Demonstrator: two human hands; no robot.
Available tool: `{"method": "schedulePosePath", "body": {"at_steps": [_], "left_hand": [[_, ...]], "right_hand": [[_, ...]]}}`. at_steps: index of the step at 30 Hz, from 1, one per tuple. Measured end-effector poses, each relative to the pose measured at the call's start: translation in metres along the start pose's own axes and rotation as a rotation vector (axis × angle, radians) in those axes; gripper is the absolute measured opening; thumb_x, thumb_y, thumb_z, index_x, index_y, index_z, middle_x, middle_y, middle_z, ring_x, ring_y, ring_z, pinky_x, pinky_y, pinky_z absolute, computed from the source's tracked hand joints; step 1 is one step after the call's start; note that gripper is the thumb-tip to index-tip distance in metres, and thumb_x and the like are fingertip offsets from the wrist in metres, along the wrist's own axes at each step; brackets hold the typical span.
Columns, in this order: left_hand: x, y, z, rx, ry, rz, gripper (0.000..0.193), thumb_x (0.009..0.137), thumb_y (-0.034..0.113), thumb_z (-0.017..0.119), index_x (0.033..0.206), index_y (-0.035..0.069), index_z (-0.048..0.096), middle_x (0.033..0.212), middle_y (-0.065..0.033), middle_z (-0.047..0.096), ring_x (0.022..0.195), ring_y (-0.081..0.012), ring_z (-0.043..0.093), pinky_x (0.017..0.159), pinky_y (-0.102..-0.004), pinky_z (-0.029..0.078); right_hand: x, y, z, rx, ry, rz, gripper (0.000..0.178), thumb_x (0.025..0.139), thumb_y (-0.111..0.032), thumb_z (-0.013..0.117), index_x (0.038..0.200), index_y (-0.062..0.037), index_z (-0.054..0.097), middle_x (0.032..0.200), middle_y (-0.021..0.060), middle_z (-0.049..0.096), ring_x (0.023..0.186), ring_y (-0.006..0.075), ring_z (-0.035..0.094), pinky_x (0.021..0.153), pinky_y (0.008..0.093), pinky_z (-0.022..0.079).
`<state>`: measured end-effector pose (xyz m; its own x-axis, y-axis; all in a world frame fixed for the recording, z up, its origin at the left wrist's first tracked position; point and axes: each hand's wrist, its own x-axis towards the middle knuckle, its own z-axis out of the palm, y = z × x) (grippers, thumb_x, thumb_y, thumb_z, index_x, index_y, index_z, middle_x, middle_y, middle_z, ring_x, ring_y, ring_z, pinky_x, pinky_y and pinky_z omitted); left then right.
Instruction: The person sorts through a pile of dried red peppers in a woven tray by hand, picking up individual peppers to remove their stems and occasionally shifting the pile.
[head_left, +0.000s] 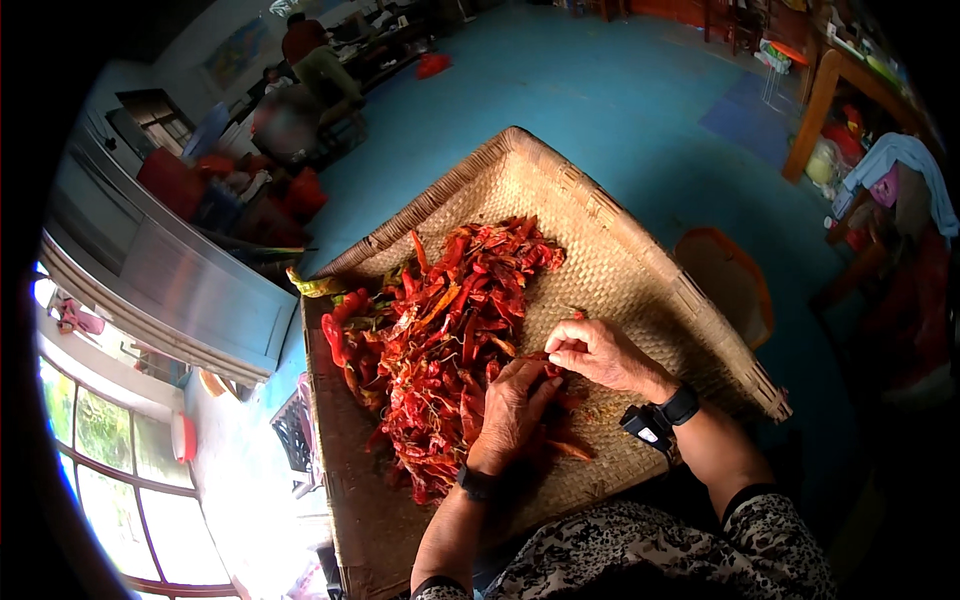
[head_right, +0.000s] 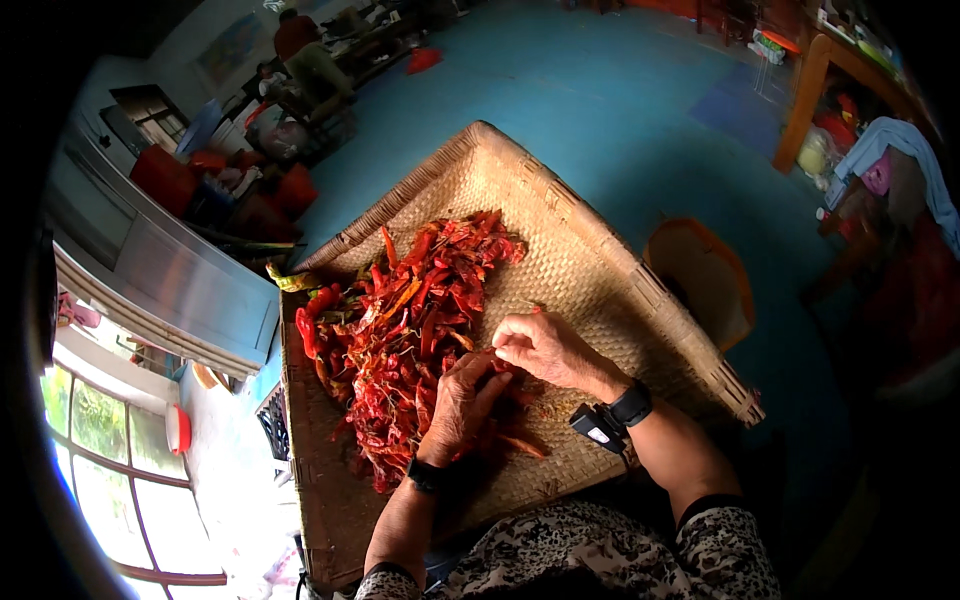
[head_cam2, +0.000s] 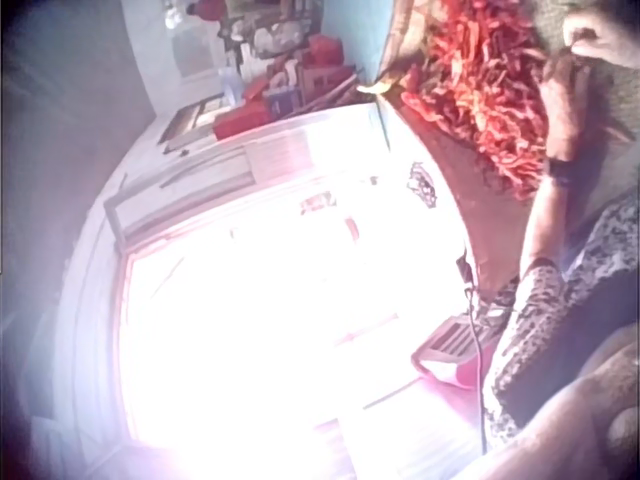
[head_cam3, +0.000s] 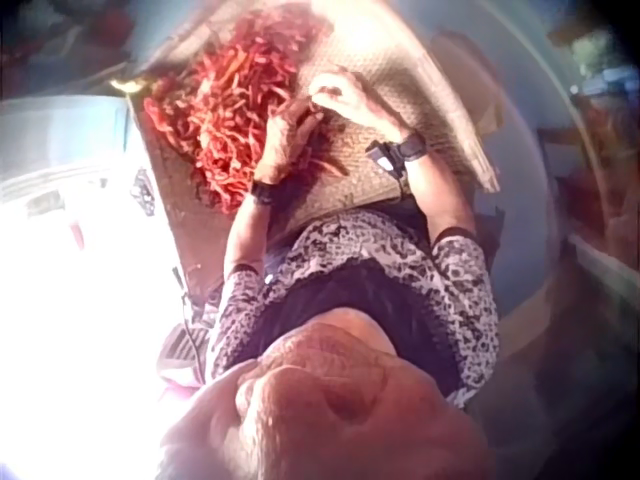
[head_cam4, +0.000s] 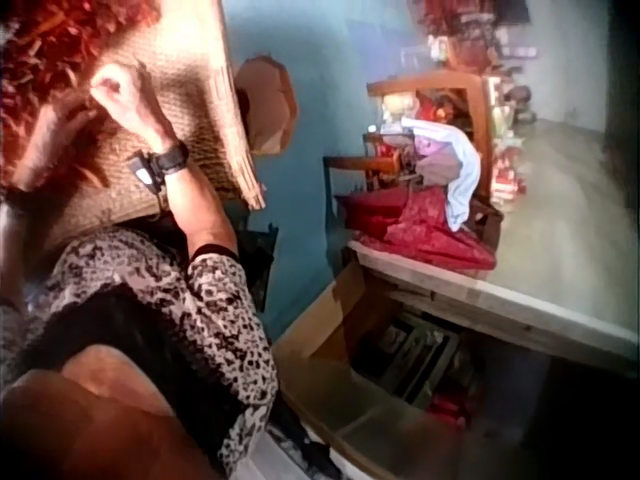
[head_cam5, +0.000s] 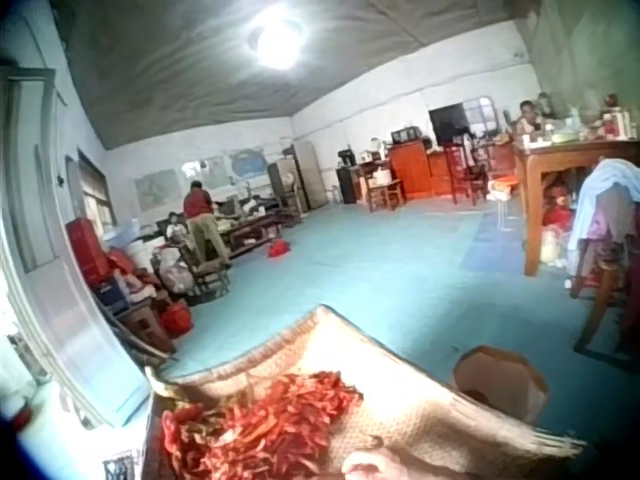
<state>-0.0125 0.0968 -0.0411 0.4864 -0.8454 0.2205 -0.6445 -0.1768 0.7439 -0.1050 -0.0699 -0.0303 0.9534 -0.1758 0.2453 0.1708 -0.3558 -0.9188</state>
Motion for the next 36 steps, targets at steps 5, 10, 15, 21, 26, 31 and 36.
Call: {"method": "schedulePosePath", "body": {"at_steps": [5, 10, 15, 21, 26, 31, 36], "left_hand": [[-0.002, -0.004, 0.003, 0.069, 0.013, 0.017, 0.027, 0.078, 0.006, 0.068, 0.103, 0.001, 0.062, 0.102, -0.0142, 0.062, 0.094, -0.0288, 0.063, 0.079, -0.034, 0.05], [-0.004, -0.003, 0.002, 0.108, 0.03, 0.087, 0.027, 0.077, 0.003, 0.067, 0.103, 0.001, 0.06, 0.099, -0.0142, 0.063, 0.09, -0.0295, 0.064, 0.074, -0.035, 0.051], [0.003, -0.005, 0.004, 0.041, -0.046, -0.071, 0.026, 0.076, 0.004, 0.064, 0.101, 0.004, 0.059, 0.096, -0.0132, 0.063, 0.091, -0.0325, 0.062, 0.077, -0.0364, 0.051], [0.006, 0.014, -0.009, -0.168, 0.075, -0.096, 0.028, 0.08, -0.005, 0.058, 0.107, 0.002, 0.056, 0.094, -0.009, 0.066, 0.086, -0.0164, 0.064, 0.073, -0.0272, 0.051], [0.005, 0.008, -0.006, -0.172, 0.04, -0.082, 0.025, 0.081, -0.006, 0.055, 0.104, 0.002, 0.058, 0.094, -0.007, 0.065, 0.083, -0.0139, 0.063, 0.071, -0.0269, 0.05], [0.001, 0.003, 0.007, -0.384, 0.117, -0.159, 0.015, 0.084, 0.0, 0.06, 0.099, 0.003, 0.06, 0.086, -0.0083, 0.065, 0.077, -0.0156, 0.064, 0.069, -0.0281, 0.051], [0.003, 0.012, 0.003, -0.341, 0.142, -0.105, 0.011, 0.086, 0.003, 0.062, 0.096, 0.003, 0.059, 0.084, -0.0063, 0.066, 0.077, -0.0122, 0.063, 0.068, -0.0267, 0.051]], "right_hand": [[-0.002, 0.001, -0.01, 0.271, 0.025, 0.153, 0.012, 0.09, -0.015, 0.06, 0.093, -0.0029, 0.061, 0.074, 0.0013, 0.061, 0.061, 0.0063, 0.057, 0.049, 0.0206, 0.047], [-0.003, 0.009, -0.024, 0.793, 0.213, -0.007, 0.011, 0.092, -0.017, 0.057, 0.094, -0.0068, 0.062, 0.068, 0.0002, 0.058, 0.053, 0.0051, 0.052, 0.042, 0.0182, 0.043], [-0.002, 0.012, -0.042, 1.021, 0.478, 0.108, 0.01, 0.092, -0.013, 0.057, 0.095, -0.0043, 0.061, 0.083, 0.0067, 0.063, 0.066, 0.0092, 0.056, 0.056, 0.022, 0.044], [-0.005, 0.03, -0.096, 1.79, 0.419, -0.57, 0.026, 0.092, -0.013, 0.056, 0.108, 0.0068, 0.052, 0.101, 0.0162, 0.059, 0.087, 0.0201, 0.059, 0.075, 0.0278, 0.054], [-0.012, 0.02, -0.092, 1.528, 0.615, -0.35, 0.035, 0.093, -0.03, 0.054, 0.106, 0.003, 0.057, 0.088, 0.0097, 0.062, 0.074, 0.0159, 0.06, 0.065, 0.0235, 0.052], [-0.008, -0.009, -0.041, 0.418, 0.331, 0.159, 0.04, 0.089, -0.035, 0.059, 0.114, -0.0035, 0.058, 0.078, 0.0025, 0.061, 0.063, 0.0073, 0.055, 0.059, 0.022, 0.05], [-0.004, 0.002, -0.006, -0.046, 0.021, -0.049, 0.034, 0.086, -0.028, 0.065, 0.109, -0.0022, 0.06, 0.089, 0.0099, 0.063, 0.078, 0.016, 0.062, 0.066, 0.0303, 0.053]]}}
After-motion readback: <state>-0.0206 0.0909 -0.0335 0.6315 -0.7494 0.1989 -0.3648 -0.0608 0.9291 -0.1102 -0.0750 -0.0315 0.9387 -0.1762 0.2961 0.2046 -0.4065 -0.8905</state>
